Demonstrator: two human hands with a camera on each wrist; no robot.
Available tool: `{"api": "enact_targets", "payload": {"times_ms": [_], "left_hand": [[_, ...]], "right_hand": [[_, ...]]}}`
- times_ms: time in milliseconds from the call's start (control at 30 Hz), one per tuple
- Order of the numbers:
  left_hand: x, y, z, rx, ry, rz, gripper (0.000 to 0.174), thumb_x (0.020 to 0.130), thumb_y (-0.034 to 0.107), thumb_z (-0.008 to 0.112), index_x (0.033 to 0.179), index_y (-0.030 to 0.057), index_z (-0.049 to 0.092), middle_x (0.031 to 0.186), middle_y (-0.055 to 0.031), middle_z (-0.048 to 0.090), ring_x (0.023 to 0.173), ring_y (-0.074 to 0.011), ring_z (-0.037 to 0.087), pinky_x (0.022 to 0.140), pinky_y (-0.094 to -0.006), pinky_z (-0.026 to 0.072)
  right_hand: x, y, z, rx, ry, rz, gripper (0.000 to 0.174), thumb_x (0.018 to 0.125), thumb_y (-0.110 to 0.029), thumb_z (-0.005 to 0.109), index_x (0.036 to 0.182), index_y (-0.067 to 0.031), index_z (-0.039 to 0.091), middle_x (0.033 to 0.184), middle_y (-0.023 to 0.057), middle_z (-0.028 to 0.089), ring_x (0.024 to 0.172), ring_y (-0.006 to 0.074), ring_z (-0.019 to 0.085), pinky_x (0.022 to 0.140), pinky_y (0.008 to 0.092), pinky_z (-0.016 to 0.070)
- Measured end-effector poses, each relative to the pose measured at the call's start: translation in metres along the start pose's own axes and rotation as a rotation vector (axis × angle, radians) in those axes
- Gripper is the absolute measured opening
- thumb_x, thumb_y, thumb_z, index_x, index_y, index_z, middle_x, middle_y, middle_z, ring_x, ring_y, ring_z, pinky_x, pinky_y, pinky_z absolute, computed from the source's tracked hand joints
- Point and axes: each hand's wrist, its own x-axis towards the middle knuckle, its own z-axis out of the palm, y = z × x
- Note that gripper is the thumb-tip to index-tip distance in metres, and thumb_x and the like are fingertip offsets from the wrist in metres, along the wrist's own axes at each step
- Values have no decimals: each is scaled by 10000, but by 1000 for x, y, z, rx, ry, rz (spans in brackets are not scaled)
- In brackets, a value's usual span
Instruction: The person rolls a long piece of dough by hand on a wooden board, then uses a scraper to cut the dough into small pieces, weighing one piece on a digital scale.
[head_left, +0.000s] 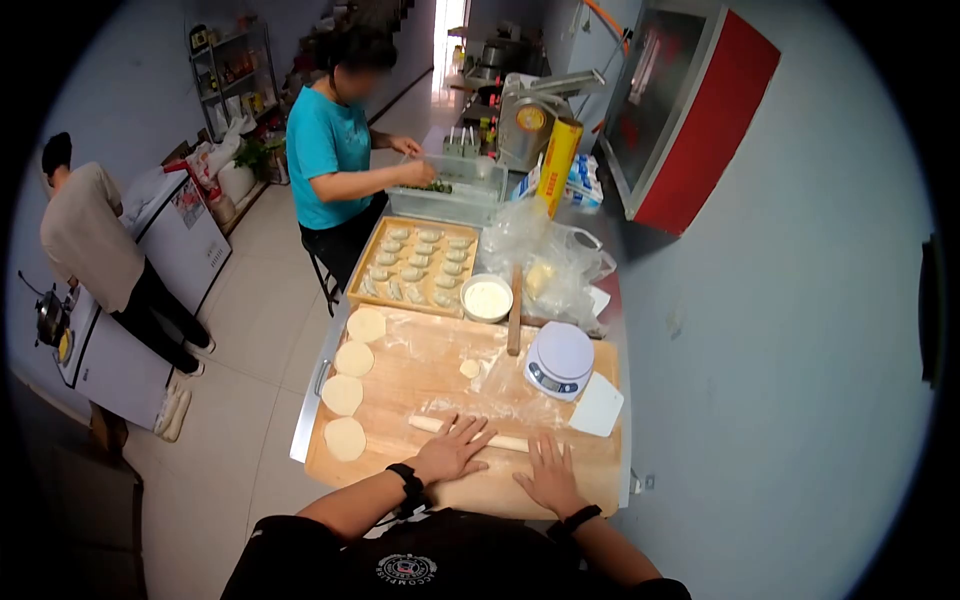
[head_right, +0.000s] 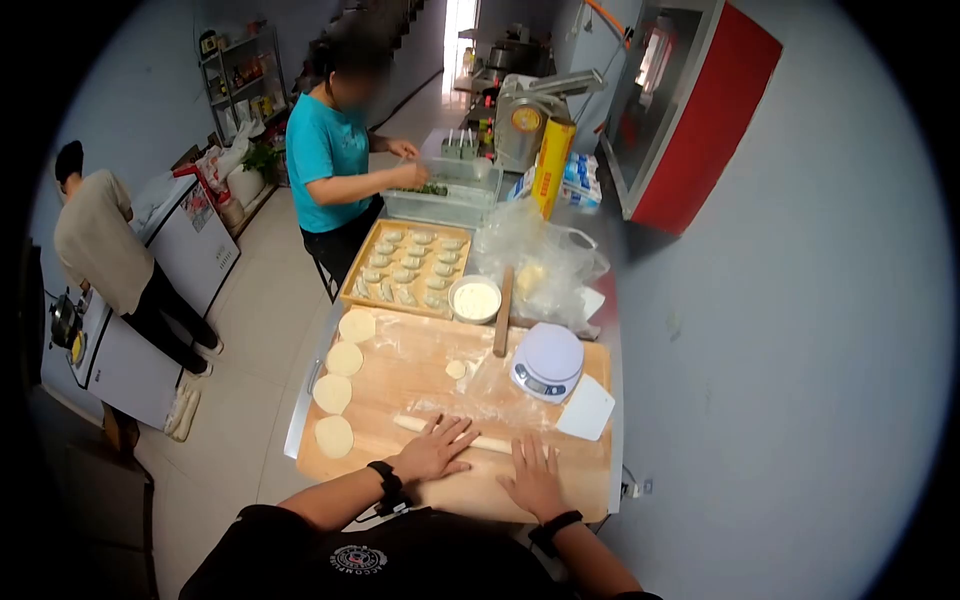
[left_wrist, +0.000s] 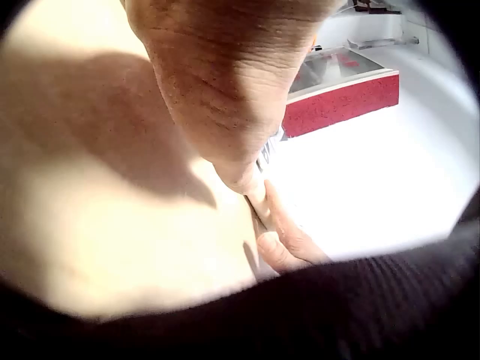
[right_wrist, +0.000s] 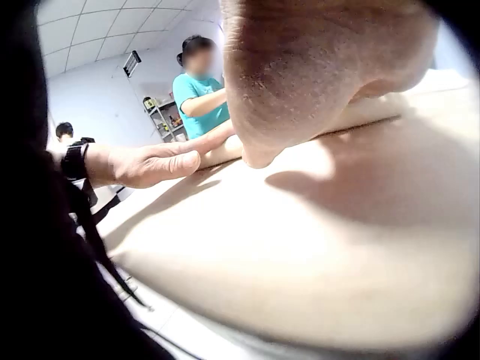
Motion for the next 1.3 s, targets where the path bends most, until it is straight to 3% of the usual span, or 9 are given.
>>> {"api": "enact_targets", "payload": {"times_ms": [67,167,267,400,733,967,1100,1233,1300], "left_hand": [[24,-15,0,44,-10,-67,720,992,592,466,1532,120,393,1576,-217,361,1464,-403,321,1191,-621,191],[33,-23,-4,29,-33,-113,701,996,584,463,1515,117,413,1568,-228,368,1453,-411,337,1183,-625,198],[-1,-13,-15,69,-28,-53,709,1005,594,433,1517,105,406,1565,-238,363,1458,-413,331,1184,-623,202],[-57,2,-14,-20,48,-9,712,1010,593,425,1516,92,407,1545,-245,386,1445,-411,352,1182,-626,204],[5,-43,-19,98,-18,-201,720,978,597,480,1498,101,433,1547,-235,388,1436,-421,340,1196,-617,176],[-85,-4,-23,100,-27,-137,743,979,597,476,1538,119,376,1589,-213,337,1479,-394,300,1188,-659,155],[-60,-21,-22,100,7,-178,741,973,593,494,1540,130,373,1580,-218,349,1457,-397,332,1173,-649,186],[-2,-27,-35,57,-77,-296,747,963,575,522,1497,66,409,1561,-226,370,1453,-370,343,1167,-661,190],[25,-17,-22,-78,8,-153,762,964,569,527,1446,-16,449,1531,-259,396,1434,-392,373,1172,-621,223]], "right_hand": [[28,17,12,-3,19,45,850,914,-549,608,1532,-20,362,1589,258,312,1501,378,255,1201,624,144],[46,23,13,-4,50,106,839,905,-530,631,1530,-36,367,1566,229,356,1494,365,267,1187,636,170],[17,10,3,20,-47,66,882,914,-570,592,1547,-13,331,1600,261,286,1518,407,192,1213,618,76],[-32,4,10,-18,-82,-2,896,918,-574,583,1556,-8,309,1607,261,270,1513,422,193,1204,635,92],[25,25,6,-2,-58,102,891,913,-551,596,1573,-39,286,1610,258,267,1505,425,210,1189,650,135],[-53,8,13,-62,-60,3,880,872,-533,654,1550,-61,353,1596,253,301,1494,426,237,1184,659,149],[-28,17,7,-18,7,8,871,870,-497,667,1542,-38,355,1592,248,306,1500,415,231,1189,646,154],[34,14,-1,40,-66,135,841,886,-477,654,1527,-14,363,1587,239,321,1498,393,248,1195,633,156],[60,0,-4,68,-28,43,831,894,-470,647,1515,7,369,1585,233,329,1499,380,254,1198,626,155]]}}
